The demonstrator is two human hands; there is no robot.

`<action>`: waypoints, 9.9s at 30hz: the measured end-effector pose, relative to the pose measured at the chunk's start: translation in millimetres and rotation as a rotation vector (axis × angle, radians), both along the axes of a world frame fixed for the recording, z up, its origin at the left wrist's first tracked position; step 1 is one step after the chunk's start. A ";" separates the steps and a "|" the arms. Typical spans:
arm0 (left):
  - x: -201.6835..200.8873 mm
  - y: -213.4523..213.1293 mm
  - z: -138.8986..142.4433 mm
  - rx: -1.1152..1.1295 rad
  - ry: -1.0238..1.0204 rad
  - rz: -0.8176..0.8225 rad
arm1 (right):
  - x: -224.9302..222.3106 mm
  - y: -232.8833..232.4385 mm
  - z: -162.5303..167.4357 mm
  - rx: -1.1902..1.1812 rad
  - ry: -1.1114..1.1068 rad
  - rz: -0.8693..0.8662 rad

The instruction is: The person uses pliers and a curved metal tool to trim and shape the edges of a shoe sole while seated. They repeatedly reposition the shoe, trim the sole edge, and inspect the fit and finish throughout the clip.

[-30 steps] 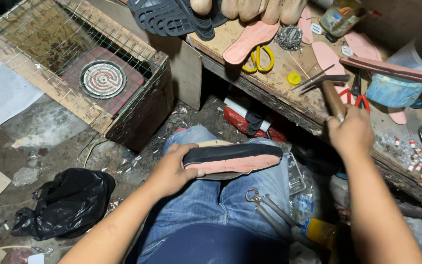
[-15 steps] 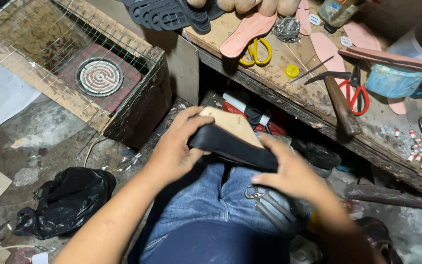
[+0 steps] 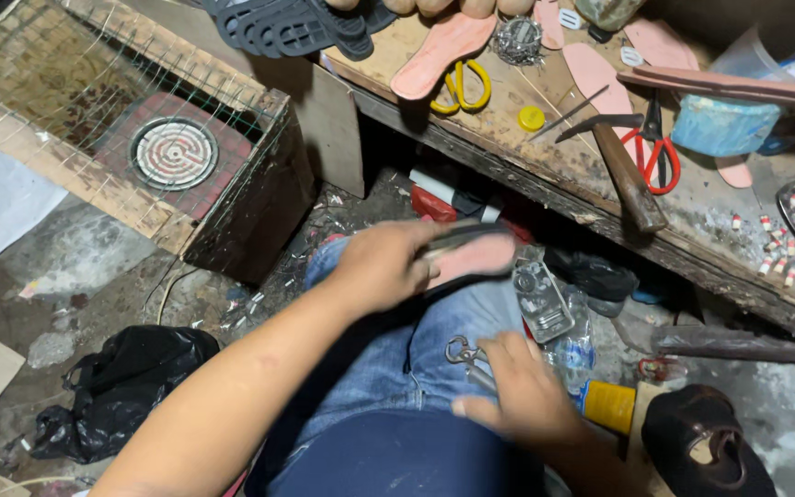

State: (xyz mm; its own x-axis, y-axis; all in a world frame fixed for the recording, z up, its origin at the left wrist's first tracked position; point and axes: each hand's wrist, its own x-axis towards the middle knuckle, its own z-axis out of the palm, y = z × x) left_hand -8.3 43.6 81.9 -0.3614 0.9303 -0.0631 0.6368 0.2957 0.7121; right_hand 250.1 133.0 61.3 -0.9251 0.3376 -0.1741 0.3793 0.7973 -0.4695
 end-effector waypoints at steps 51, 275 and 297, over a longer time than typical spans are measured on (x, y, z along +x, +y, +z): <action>39.1 4.4 -42.1 0.292 0.296 0.007 | -30.7 19.2 -24.2 0.202 -0.251 -0.143; 8.4 16.4 -39.3 -0.326 0.242 0.140 | -99.8 54.4 -60.0 0.130 -0.241 0.010; 2.1 32.9 -45.9 -0.446 0.262 -0.003 | -5.7 4.0 10.6 -0.052 -0.152 0.149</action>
State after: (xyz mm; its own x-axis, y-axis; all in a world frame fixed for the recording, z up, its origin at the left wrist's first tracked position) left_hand -6.2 76.6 36.1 -0.4156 0.8345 -0.3618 0.7784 0.5321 0.3332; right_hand 244.4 137.0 71.9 -0.9259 0.1861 -0.3288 0.3287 0.8259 -0.4581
